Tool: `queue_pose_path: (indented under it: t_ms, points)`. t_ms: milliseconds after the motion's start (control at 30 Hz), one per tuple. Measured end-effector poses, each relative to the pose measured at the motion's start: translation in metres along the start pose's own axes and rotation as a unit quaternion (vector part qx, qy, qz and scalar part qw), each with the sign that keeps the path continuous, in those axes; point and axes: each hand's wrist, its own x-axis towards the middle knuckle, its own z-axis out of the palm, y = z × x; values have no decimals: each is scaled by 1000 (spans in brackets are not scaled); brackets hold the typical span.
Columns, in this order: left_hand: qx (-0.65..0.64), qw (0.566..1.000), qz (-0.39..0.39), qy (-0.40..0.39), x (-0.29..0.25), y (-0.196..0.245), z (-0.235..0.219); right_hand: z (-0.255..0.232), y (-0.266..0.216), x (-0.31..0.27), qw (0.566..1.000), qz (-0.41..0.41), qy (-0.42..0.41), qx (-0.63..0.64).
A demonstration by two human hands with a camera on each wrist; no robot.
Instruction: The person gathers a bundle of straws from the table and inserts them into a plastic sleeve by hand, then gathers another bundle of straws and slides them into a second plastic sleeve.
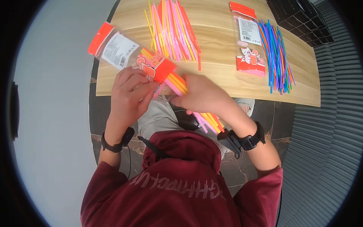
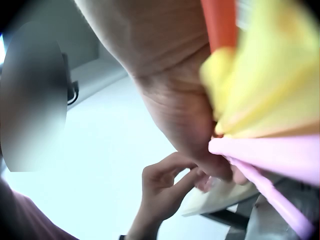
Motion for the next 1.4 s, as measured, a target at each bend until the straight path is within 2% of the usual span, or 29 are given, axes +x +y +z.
queue_pose_path:
  t_ms: [33,67,100,133,167,200,267,367,433,500,567,600,667,700,767,800,867,933,1000,1033,1133,1200,1267,1333,1400]
  points:
    - [7,1000,1,-7,1,-1,4,-7,-6,-4,993,-2,40,-112]
    - [6,1000,3,-6,2,-1,8,-7,-1,-2,993,-1,43,-112]
    - [-5,1000,6,-6,3,-2,13,-5,7,2,968,-67,126,-208]
    - [-16,1000,9,-5,3,-2,17,-4,11,5,921,-132,207,-301]
    - [-17,1000,12,-4,5,-2,23,-7,12,7,903,-166,213,-335]
    - [-45,999,-6,15,6,-3,29,-9,11,11,902,-165,216,-335]
    - [-75,996,-22,36,12,1,32,-15,11,19,859,-201,248,-401]
    - [-31,999,-13,27,20,8,31,-38,12,33,850,-223,224,-421]
    - [-90,993,-38,59,23,9,39,-30,9,43,855,-213,222,-417]
    - [-90,992,-54,75,27,10,39,-24,3,48,860,-201,223,-412]
    - [-91,989,-72,91,29,8,38,-17,0,45,919,-172,185,-303]
    - [-65,991,-67,96,29,5,37,-16,4,42,919,-172,184,-302]
    - [-38,992,-65,100,27,3,33,-18,15,30,909,-269,257,-189]
    - [-52,990,-74,104,25,4,31,-19,21,23,910,-270,253,-188]
    - [-61,989,-86,105,21,4,25,-18,34,5,861,-322,380,-100]
    - [-62,989,-93,100,19,5,23,-12,45,1,862,-323,378,-97]
    - [-66,988,-100,95,16,8,20,10,85,-4,792,-379,477,28]
    - [-73,987,-107,92,10,9,19,32,122,-9,805,-368,465,-20]
    - [-88,984,-118,96,6,14,18,57,146,1,769,-390,506,12]
    - [-99,982,-129,98,3,18,17,66,154,5,775,-380,505,7]
    - [-119,977,-151,93,-4,33,16,95,152,27,755,-398,519,48]
    - [-133,976,-149,87,-10,43,20,106,146,44,724,-458,512,61]
    - [-143,974,-153,84,-11,50,22,109,125,49,723,-476,493,90]
    - [-142,980,-134,38,-10,58,20,111,101,52,704,-523,452,161]
    - [-146,979,-140,20,-10,63,21,104,87,45,708,-527,429,191]
